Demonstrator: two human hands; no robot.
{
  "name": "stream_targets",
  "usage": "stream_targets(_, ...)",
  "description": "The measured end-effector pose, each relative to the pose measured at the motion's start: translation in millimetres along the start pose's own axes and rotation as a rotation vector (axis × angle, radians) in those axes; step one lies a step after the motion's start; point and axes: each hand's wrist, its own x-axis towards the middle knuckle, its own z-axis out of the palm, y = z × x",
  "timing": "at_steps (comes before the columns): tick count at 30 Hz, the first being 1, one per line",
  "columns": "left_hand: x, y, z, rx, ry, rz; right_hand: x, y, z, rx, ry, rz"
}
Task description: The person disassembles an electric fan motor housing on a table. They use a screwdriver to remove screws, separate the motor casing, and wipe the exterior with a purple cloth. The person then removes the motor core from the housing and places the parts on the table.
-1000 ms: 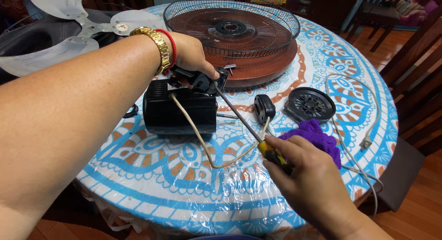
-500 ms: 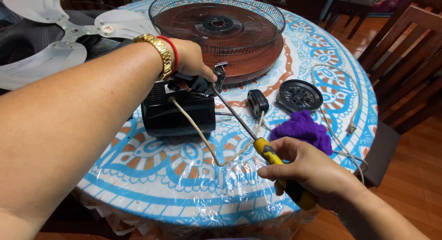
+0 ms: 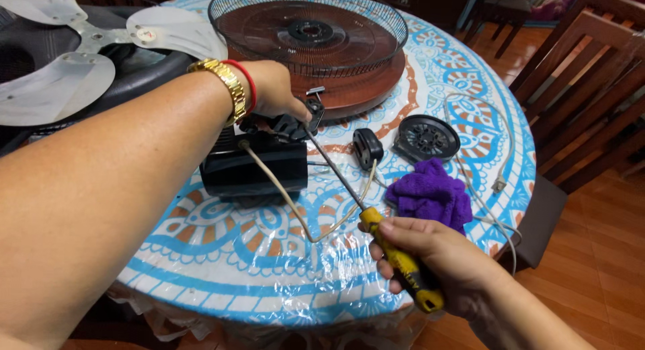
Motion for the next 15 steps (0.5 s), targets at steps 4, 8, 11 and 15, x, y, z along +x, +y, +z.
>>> stream_targets(4, 0.2, 2.4, -0.4, -0.055, -0.059, -0.089, 2.0, 3.5, 3.3, -0.438, 0.239, -0.005)
stream_targets(8, -0.7, 2.4, 0.5, -0.087, -0.065, -0.087, 3.4, 6.1, 1.0, -0.276, 0.165, 0.007)
stream_targets(11, -0.9, -0.4, 1.4, -0.093, -0.047, -0.078, 2.9, 4.0, -7.8, 0.255, -0.141, 0.183)
stream_targets(15, -1.6, 2.3, 2.8, -0.089, -0.054, -0.098, 5.5, 2.0, -18.3, 0.578, -0.368, 0.321)
